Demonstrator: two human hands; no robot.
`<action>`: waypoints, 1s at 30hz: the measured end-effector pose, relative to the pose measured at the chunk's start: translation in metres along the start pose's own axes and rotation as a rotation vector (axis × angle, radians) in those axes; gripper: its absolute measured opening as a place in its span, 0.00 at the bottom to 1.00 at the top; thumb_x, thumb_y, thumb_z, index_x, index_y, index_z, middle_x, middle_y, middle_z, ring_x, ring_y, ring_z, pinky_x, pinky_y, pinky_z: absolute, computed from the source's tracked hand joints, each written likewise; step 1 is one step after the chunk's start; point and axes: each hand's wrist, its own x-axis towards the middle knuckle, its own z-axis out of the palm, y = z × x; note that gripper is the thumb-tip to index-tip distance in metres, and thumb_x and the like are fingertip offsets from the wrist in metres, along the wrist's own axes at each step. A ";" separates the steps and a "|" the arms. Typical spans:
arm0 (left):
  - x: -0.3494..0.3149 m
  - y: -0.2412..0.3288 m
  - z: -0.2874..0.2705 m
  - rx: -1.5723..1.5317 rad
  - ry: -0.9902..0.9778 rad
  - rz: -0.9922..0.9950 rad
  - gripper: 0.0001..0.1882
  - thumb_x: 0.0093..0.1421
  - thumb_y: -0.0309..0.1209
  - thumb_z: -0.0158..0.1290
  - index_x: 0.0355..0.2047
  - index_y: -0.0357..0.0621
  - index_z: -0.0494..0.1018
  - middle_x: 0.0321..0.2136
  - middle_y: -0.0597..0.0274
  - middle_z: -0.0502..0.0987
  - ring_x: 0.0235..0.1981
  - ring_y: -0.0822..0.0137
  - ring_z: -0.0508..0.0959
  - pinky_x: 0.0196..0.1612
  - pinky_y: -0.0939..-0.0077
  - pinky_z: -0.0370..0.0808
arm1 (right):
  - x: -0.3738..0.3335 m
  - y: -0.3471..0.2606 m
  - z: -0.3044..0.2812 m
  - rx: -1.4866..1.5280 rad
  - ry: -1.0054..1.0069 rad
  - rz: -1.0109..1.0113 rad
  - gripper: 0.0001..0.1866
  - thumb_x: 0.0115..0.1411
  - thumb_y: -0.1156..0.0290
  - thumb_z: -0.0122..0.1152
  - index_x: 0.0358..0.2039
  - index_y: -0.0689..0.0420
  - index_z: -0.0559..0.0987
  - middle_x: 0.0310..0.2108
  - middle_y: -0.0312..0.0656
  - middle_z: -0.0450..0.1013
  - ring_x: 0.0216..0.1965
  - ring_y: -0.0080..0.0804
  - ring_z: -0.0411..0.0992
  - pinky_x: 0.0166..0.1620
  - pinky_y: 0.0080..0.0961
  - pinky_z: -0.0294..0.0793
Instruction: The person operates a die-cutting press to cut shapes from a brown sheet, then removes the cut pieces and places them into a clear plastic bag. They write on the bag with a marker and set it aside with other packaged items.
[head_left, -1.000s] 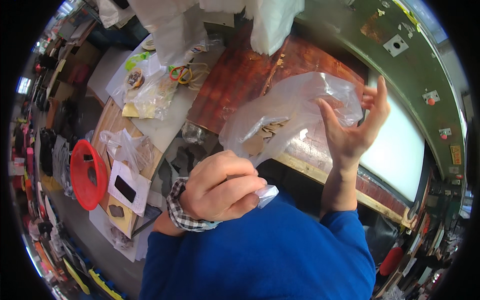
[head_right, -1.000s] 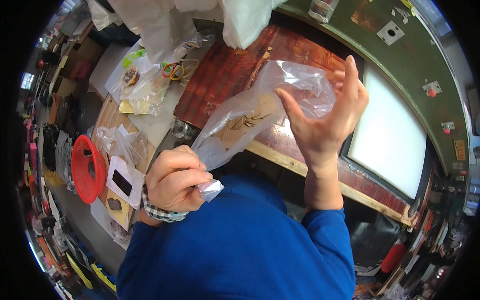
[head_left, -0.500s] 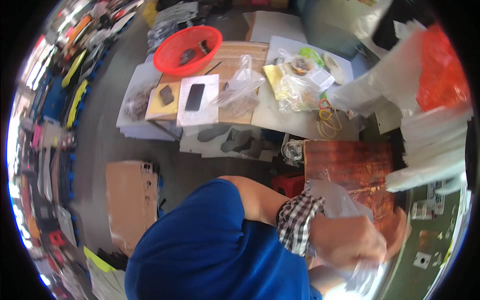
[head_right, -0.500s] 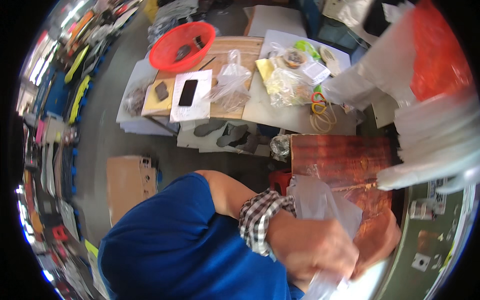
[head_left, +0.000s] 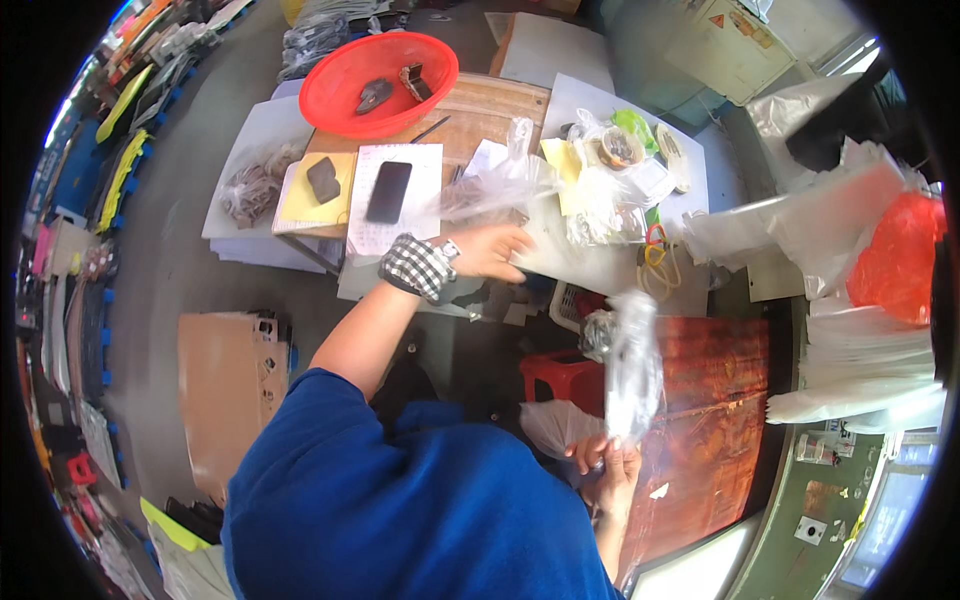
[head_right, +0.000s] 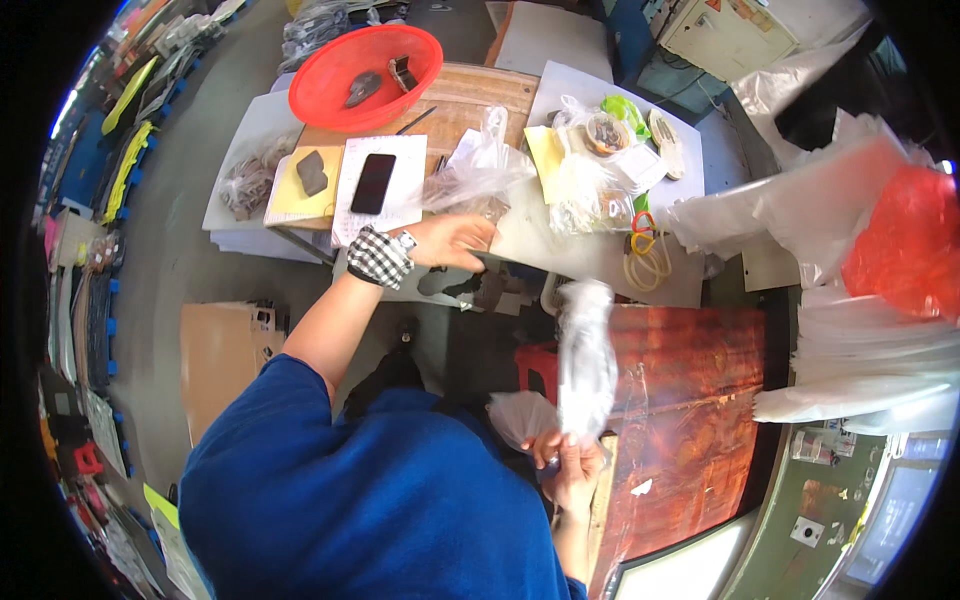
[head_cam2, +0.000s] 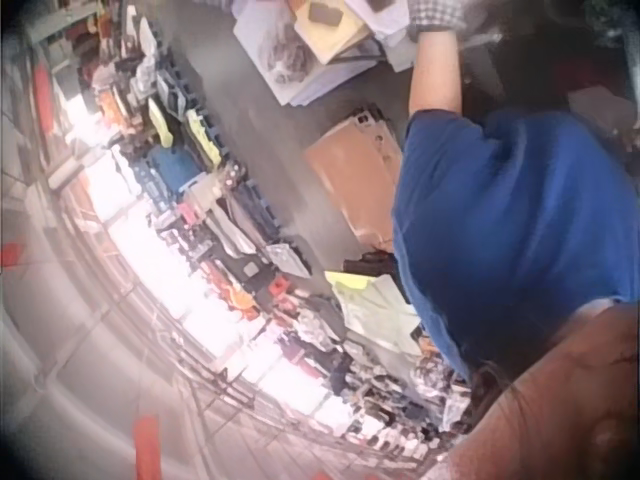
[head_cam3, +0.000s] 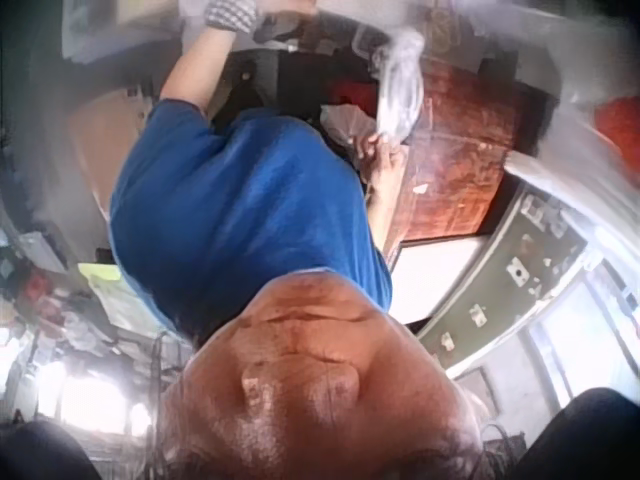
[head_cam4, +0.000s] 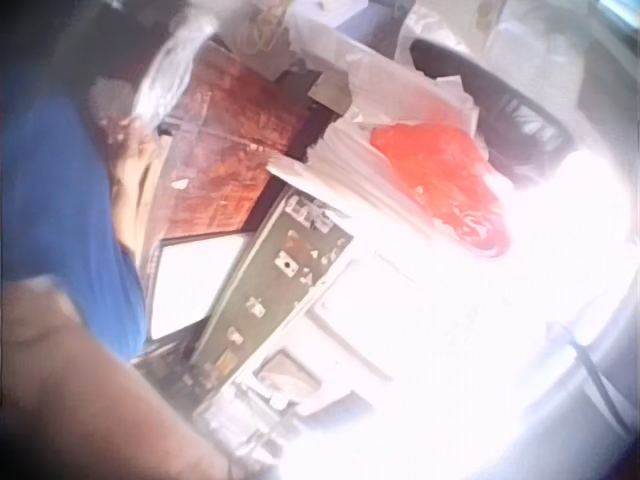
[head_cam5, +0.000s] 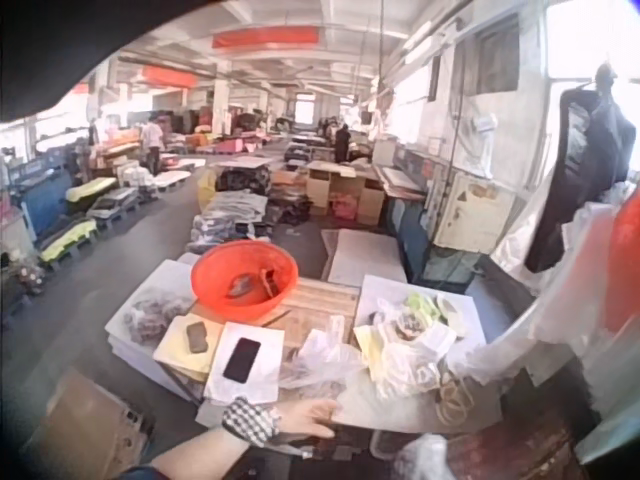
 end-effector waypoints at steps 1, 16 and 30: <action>-0.001 -0.030 -0.022 0.286 0.251 -0.023 0.42 0.51 0.43 0.66 0.59 0.34 0.62 0.54 0.44 0.71 0.57 0.53 0.70 0.62 0.63 0.65 | 0.001 0.005 0.012 0.058 0.052 -0.018 0.16 0.69 0.61 0.50 0.30 0.60 0.71 0.19 0.38 0.62 0.22 0.31 0.64 0.37 0.40 0.74; 0.147 -0.150 -0.046 0.613 0.210 0.260 0.36 0.54 0.41 0.60 0.59 0.38 0.61 0.53 0.35 0.68 0.59 0.44 0.66 0.61 0.52 0.64 | 0.041 0.045 0.182 0.263 0.882 -0.112 0.16 0.66 0.60 0.47 0.23 0.55 0.67 0.13 0.27 0.49 0.15 0.20 0.45 0.26 0.26 0.52; 0.068 0.001 -0.079 -0.910 0.235 0.083 0.22 0.63 0.48 0.56 0.24 0.41 0.71 0.15 0.65 0.70 0.24 0.69 0.75 0.39 0.70 0.73 | 0.047 0.021 0.152 0.041 1.023 -0.358 0.12 0.70 0.61 0.47 0.31 0.53 0.68 0.14 0.26 0.49 0.15 0.16 0.46 0.22 0.19 0.50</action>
